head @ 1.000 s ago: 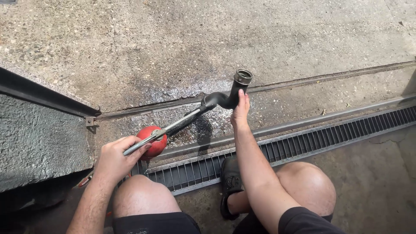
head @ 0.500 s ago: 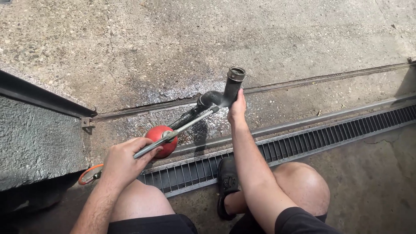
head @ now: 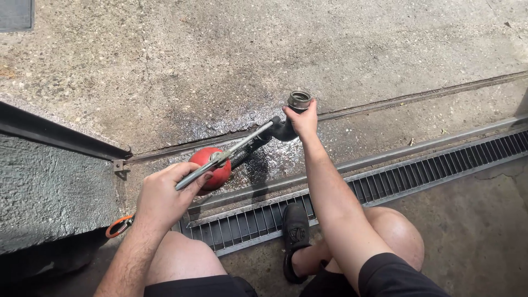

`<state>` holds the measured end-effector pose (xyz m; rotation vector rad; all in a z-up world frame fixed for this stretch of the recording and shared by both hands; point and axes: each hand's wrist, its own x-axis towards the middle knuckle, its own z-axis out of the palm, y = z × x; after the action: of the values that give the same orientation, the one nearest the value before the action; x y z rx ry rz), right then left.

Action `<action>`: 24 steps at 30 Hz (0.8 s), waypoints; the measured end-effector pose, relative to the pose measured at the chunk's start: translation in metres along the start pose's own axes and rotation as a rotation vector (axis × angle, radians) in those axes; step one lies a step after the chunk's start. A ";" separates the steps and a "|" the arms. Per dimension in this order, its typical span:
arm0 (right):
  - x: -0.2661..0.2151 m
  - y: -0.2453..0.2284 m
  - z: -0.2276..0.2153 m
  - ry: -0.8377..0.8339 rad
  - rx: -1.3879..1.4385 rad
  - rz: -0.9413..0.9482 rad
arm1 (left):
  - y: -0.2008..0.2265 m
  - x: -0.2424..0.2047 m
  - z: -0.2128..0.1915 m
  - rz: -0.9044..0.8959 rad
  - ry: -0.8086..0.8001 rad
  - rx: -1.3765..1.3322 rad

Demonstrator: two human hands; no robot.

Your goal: Cleaning an automotive hose using a pressurized spray gun over a floor drain in a workshop.

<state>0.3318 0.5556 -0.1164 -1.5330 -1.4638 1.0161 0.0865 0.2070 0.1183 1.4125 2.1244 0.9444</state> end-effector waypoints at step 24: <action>-0.081 -0.161 -0.091 -0.125 -0.222 -0.590 | 0.049 -0.045 -0.059 0.189 0.090 -0.023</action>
<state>0.3524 0.4813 0.0702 -1.0776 -2.0095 0.6149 0.0965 0.1608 0.1933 1.6090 2.0633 1.1193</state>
